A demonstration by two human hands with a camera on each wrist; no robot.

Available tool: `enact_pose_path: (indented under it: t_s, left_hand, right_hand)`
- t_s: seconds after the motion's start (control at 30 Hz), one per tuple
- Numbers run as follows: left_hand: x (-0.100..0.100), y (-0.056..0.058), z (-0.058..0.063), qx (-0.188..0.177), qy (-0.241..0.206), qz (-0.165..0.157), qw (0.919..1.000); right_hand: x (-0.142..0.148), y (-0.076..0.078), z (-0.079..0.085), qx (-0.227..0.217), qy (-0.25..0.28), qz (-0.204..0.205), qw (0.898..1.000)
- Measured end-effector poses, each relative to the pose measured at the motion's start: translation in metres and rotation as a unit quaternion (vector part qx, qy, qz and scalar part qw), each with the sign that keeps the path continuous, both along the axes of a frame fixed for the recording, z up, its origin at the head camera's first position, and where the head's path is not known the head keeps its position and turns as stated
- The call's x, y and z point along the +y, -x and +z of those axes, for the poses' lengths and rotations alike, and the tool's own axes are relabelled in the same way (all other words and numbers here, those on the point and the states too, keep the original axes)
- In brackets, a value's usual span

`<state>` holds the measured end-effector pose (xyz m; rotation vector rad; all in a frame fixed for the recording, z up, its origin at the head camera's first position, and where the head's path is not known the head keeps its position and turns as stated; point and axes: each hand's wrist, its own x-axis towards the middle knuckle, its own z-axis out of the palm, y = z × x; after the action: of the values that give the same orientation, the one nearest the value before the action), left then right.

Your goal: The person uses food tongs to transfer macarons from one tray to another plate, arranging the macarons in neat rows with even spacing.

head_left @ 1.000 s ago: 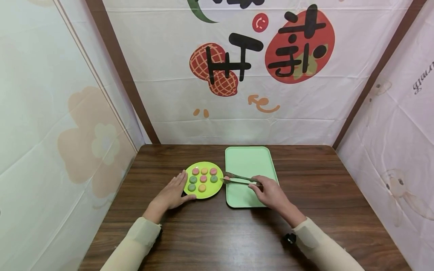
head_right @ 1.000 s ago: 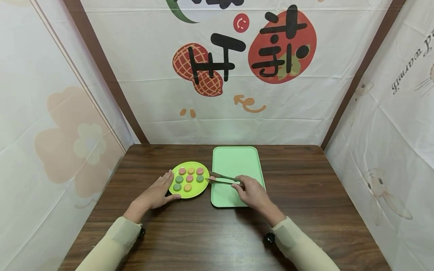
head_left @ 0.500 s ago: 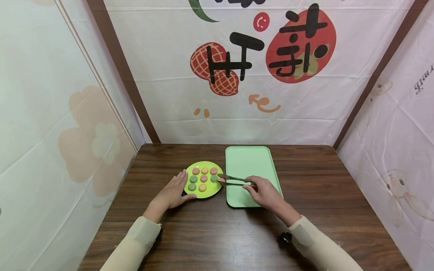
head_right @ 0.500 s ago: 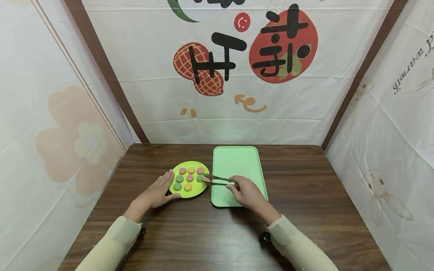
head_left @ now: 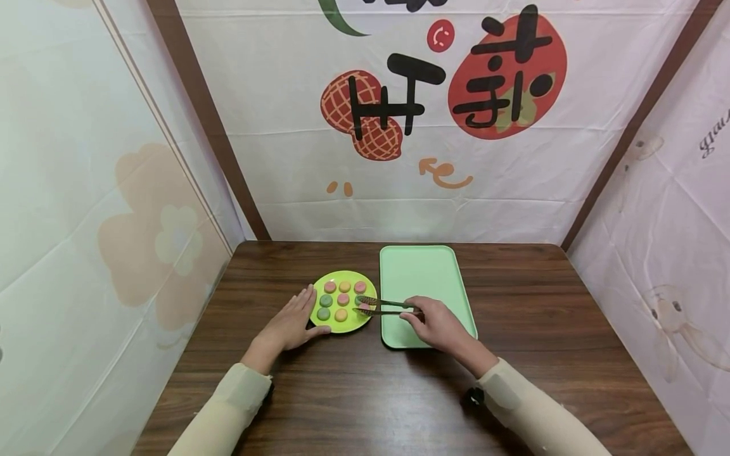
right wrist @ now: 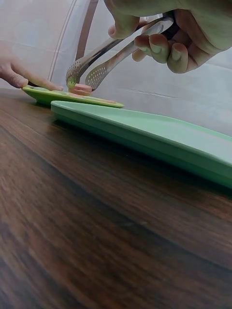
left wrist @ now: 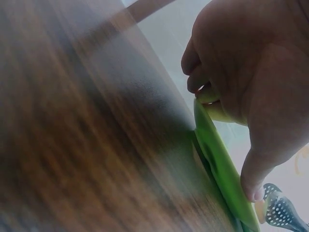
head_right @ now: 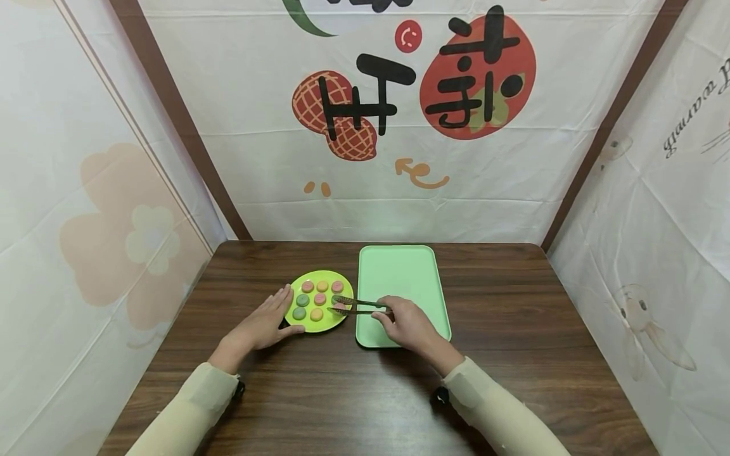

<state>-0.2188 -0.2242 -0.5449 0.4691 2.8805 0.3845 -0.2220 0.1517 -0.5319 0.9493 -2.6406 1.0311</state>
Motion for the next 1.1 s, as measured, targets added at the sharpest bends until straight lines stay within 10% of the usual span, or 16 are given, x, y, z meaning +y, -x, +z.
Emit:
enact_pose_path:
  t_s: [1.1]
  left_hand:
    - [0.000,-0.001,0.002,-0.003,-0.003,0.001,1.0000]
  right_hand:
    - [-0.017,0.009,0.002,-0.020,-0.051,0.002,0.998]
